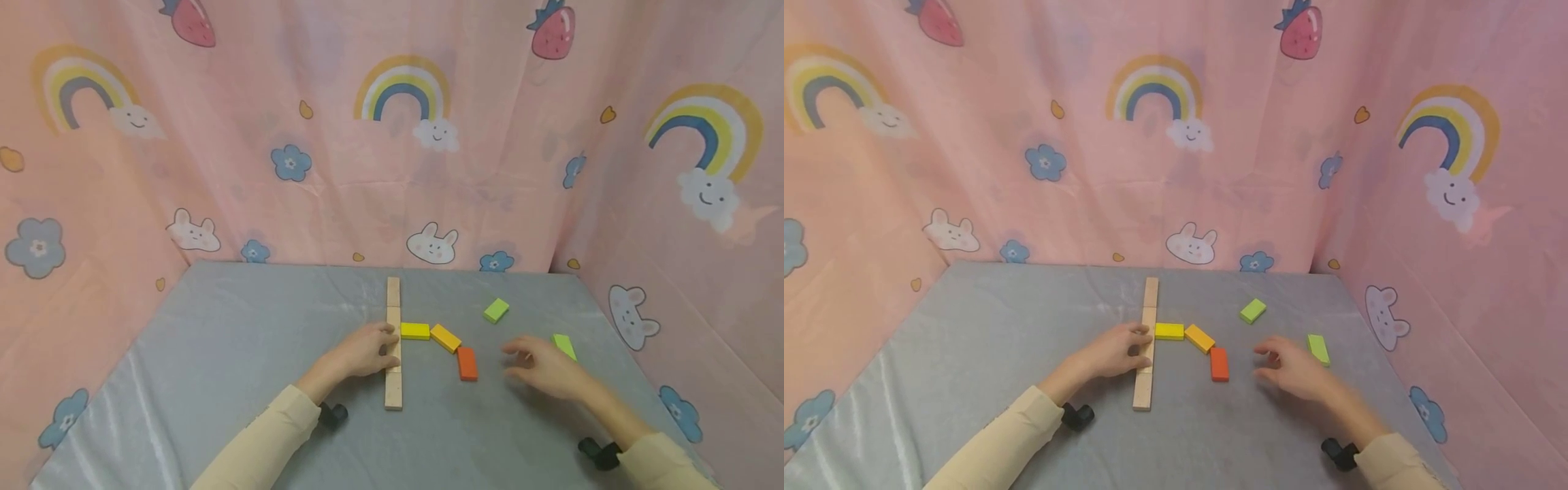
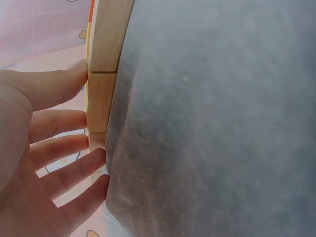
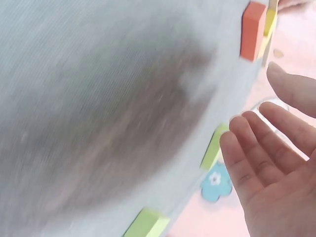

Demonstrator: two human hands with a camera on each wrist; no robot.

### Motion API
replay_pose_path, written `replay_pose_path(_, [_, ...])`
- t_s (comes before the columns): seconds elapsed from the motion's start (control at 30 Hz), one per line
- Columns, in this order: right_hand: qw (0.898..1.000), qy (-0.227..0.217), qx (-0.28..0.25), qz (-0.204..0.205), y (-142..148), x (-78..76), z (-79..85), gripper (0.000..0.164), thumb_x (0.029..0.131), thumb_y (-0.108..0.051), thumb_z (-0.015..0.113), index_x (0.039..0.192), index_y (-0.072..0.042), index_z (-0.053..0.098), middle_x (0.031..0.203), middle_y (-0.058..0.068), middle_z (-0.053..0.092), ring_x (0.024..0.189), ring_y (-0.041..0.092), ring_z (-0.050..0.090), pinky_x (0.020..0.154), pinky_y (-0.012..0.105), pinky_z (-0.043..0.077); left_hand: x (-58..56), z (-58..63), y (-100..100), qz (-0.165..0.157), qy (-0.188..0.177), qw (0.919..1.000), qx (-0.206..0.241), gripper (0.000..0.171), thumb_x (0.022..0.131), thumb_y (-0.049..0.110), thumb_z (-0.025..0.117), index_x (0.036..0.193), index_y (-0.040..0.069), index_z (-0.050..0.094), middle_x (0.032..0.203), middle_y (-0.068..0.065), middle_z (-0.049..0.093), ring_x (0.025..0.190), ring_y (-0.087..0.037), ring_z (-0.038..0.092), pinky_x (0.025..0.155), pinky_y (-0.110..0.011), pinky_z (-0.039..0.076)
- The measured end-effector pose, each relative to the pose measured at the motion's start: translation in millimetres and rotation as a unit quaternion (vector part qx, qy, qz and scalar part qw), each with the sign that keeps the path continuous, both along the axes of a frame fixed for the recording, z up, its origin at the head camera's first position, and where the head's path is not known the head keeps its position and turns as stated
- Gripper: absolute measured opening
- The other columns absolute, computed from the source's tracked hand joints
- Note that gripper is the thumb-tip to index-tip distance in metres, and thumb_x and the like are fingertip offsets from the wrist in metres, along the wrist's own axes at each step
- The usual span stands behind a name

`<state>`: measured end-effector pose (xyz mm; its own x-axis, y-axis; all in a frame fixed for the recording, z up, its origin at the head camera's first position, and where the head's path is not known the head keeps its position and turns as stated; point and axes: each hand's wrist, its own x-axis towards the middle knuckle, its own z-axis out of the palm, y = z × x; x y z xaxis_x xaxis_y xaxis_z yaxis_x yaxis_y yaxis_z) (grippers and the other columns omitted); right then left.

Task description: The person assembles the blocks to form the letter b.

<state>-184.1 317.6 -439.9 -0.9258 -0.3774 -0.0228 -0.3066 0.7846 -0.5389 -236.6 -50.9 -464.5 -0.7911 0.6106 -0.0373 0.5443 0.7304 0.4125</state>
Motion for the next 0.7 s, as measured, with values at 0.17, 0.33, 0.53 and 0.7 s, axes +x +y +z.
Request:
replay_pose_path(0.17, [0.999,0.049,0.0,-0.006,17,0.4,2.4,0.033,0.087,-0.012,0.081,0.115,0.003,0.071,0.111,0.012,0.071,0.099,0.03,0.066,0.082,0.046,0.057,-1.3,-1.6,-1,0.0,0.004,1.0,-0.001,0.053,0.095,0.035,0.073,0.138,0.005,0.064,0.147,-0.011,0.053,0.134,-0.029,0.052,0.108,-0.043,0.045])
replay_pose_path(0.33, [0.997,0.068,-0.006,-0.022,32,2.8,3.9,0.033,0.089,-0.012,0.078,0.115,0.007,0.07,0.115,0.019,0.069,0.105,0.04,0.064,0.087,0.056,0.055,-1.2,0.4,-1,-0.002,0.003,1.0,0.004,0.053,0.096,0.035,0.073,0.137,0.004,0.064,0.148,-0.011,0.053,0.134,-0.03,0.052,0.109,-0.044,0.045])
replay_pose_path(0.53, [0.995,0.08,0.002,-0.05,48,4.6,3.2,0.035,0.093,-0.014,0.075,0.119,0.008,0.068,0.121,0.025,0.066,0.113,0.047,0.06,0.093,0.063,0.049,-0.3,1.6,-1,0.0,0.002,1.0,0.005,0.053,0.095,0.035,0.073,0.137,0.004,0.064,0.148,-0.011,0.053,0.134,-0.03,0.051,0.109,-0.044,0.045])
replay_pose_path(0.7, [0.994,0.083,0.012,-0.067,63,5.1,-3.0,0.035,0.093,-0.014,0.074,0.12,0.009,0.068,0.123,0.029,0.064,0.116,0.051,0.058,0.093,0.065,0.048,0.5,0.4,-1,0.001,0.004,1.0,0.001,0.053,0.095,0.035,0.073,0.137,0.004,0.064,0.147,-0.011,0.053,0.134,-0.03,0.052,0.108,-0.044,0.045])
